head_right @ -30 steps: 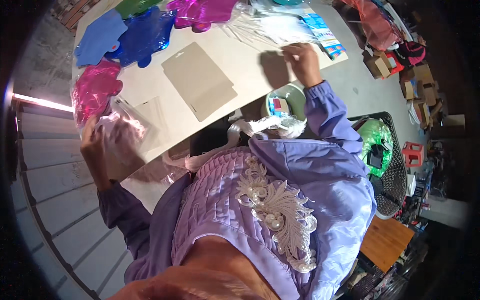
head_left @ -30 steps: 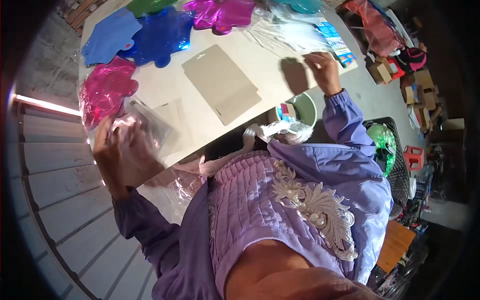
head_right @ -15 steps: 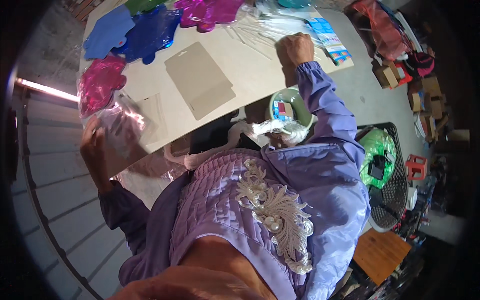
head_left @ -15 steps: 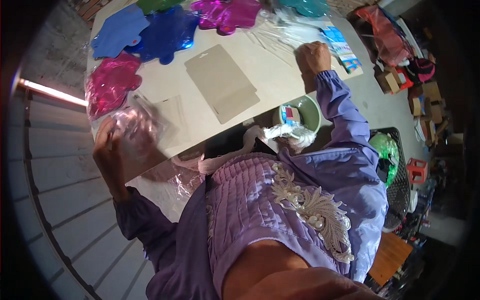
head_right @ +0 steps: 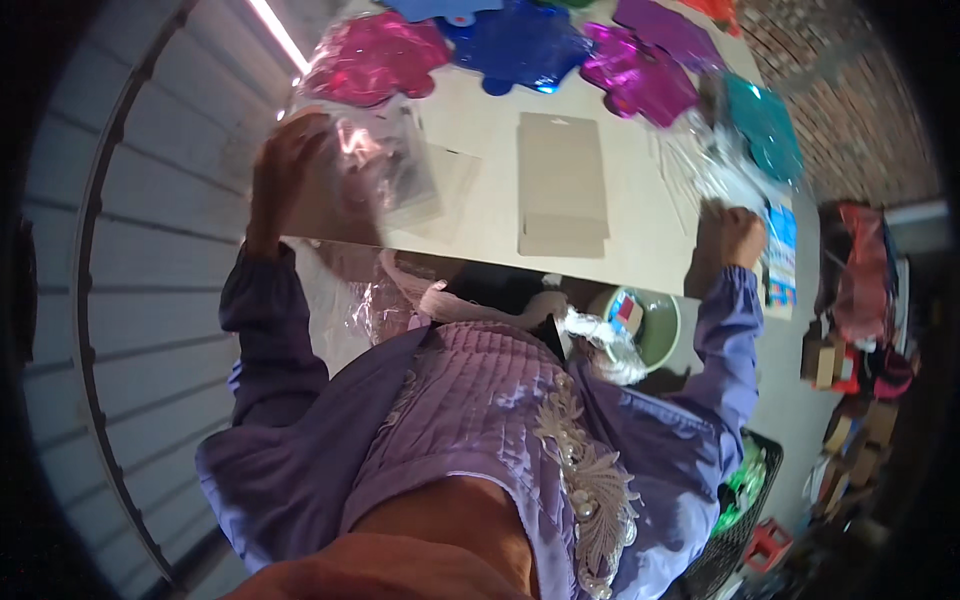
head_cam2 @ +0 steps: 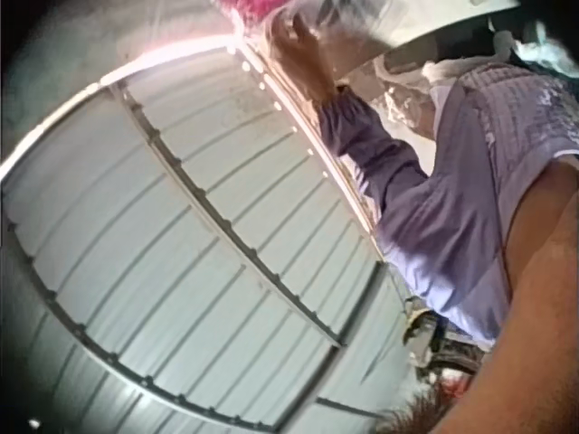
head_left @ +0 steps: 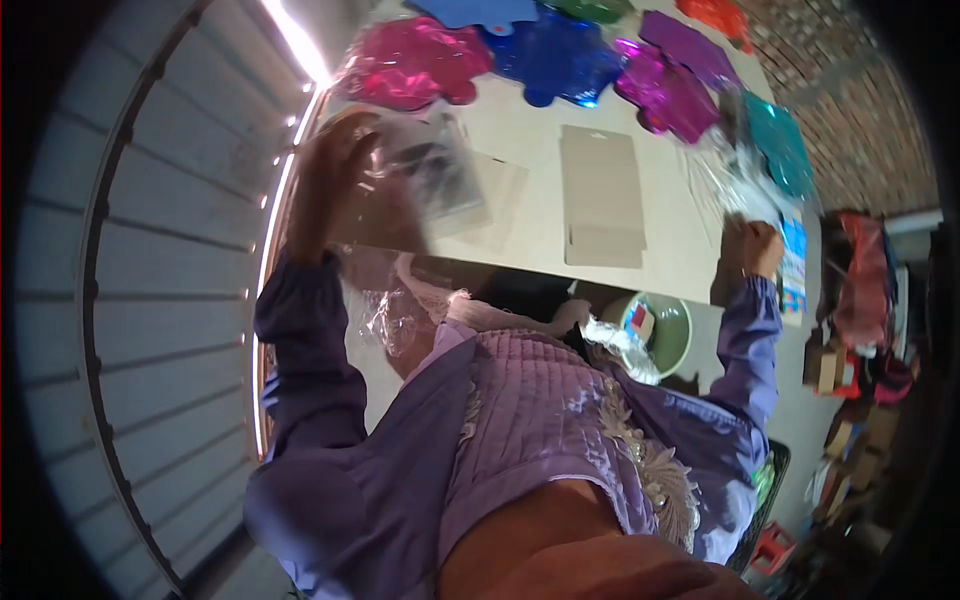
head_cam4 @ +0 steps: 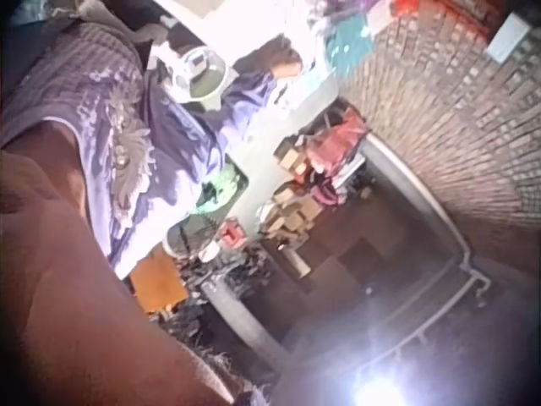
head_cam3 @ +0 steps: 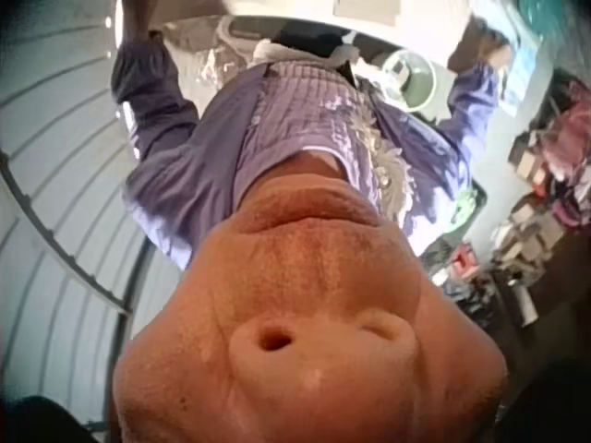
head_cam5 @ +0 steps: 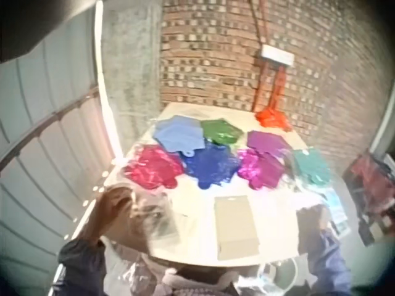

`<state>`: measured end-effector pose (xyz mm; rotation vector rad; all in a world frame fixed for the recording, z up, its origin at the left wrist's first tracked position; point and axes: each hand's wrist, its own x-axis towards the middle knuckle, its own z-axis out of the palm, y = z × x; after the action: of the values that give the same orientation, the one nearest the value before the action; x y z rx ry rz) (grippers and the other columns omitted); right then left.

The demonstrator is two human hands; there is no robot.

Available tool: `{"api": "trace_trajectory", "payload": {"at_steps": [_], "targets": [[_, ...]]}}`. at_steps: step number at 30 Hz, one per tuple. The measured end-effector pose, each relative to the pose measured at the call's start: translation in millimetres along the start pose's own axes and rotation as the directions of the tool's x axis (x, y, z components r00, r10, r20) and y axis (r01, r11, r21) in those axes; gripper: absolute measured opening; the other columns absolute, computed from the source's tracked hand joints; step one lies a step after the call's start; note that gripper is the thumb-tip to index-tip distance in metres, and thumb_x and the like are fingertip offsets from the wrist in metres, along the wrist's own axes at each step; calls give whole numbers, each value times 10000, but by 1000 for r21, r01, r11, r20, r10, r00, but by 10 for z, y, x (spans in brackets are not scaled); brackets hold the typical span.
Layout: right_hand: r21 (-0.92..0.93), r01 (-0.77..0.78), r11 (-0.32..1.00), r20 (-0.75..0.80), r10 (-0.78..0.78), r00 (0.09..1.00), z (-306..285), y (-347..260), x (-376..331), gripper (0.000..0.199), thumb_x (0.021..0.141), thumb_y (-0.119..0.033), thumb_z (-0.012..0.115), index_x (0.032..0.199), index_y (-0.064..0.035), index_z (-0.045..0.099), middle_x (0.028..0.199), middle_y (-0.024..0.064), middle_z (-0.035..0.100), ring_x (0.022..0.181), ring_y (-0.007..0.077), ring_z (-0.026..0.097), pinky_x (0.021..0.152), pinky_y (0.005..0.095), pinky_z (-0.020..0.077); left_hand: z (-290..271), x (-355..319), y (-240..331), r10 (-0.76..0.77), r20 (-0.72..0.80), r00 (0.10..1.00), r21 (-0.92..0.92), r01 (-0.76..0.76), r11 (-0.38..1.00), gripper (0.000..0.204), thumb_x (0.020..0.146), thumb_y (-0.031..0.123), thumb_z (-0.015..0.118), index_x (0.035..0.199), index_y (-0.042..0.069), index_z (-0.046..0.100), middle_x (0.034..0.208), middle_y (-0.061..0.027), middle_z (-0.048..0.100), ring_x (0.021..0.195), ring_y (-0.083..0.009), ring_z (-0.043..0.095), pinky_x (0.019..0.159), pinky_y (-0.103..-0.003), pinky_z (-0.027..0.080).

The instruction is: Sorting various colored plastic sheets and organizing them into packaging bags.

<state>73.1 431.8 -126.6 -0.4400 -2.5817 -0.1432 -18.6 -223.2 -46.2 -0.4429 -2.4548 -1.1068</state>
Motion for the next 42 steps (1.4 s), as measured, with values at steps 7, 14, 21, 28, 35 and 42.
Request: {"api": "trace_trajectory", "payload": {"at_steps": [7, 14, 21, 28, 35, 42], "targets": [[121, 245, 962, 31, -250, 968, -680, -869, 439, 203, 792, -195, 710, 935, -51, 707, 914, 146, 697, 828, 327, 666, 731, 391, 516, 103, 132, -124, 60, 8, 998, 85, -61, 995, 306, 862, 228, 649, 1054, -10, 644, 1009, -198, 671, 937, -331, 658, 807, -385, 516], [654, 677, 336, -229, -766, 601, -702, -3384, 910, 195, 807, -113, 687, 987, -40, 695, 985, 141, 674, 890, 313, 617, 786, 390, 492, 373, 376, -325, 207, 33, 978, 92, -209, 974, 287, 842, 175, 664, 1042, -30, 642, 1013, -209, 669, 926, -352, 655, 812, -386, 517], [515, 812, 274, -245, -861, 445, -89, -4445, 950, 239, 780, -84, 700, 1016, -50, 691, 982, 105, 675, 922, 299, 589, 787, 387, 473, 442, 256, -487, 54, 142, 988, -21, -51, 998, 282, 852, 147, 654, 1080, -18, 645, 1161, -181, 640, 1061, -287, 628, 906, -357, 488], [547, 780, 305, -262, -822, 506, 49, -4570, 1031, 152, 730, -96, 741, 880, -86, 727, 855, 53, 690, 853, 277, 610, 763, 374, 493, 456, 203, -569, 142, 46, 989, -155, -133, 979, 260, 883, 130, 627, 1066, -55, 634, 1198, -183, 624, 1072, -256, 619, 937, -356, 482], [796, 497, 346, -103, -731, 675, -51, -4659, 1130, 70, 732, -96, 769, 781, -73, 724, 718, 60, 676, 742, 198, 624, 678, 321, 496, 522, 367, -178, -35, 296, 955, 43, 23, 999, 258, 888, 108, 596, 1092, -49, 614, 1167, -190, 624, 1045, -301, 629, 923, -359, 497], [976, -72, 203, 202, -743, 638, 114, -4664, 1341, 77, 792, -77, 747, 784, -9, 712, 725, 8, 671, 692, 75, 572, 658, 251, 463, 782, 398, -4, 208, 237, 949, 149, -247, 957, 337, 865, 110, 599, 1169, -31, 573, 1239, -193, 572, 1131, -333, 560, 966, -386, 459]]}}
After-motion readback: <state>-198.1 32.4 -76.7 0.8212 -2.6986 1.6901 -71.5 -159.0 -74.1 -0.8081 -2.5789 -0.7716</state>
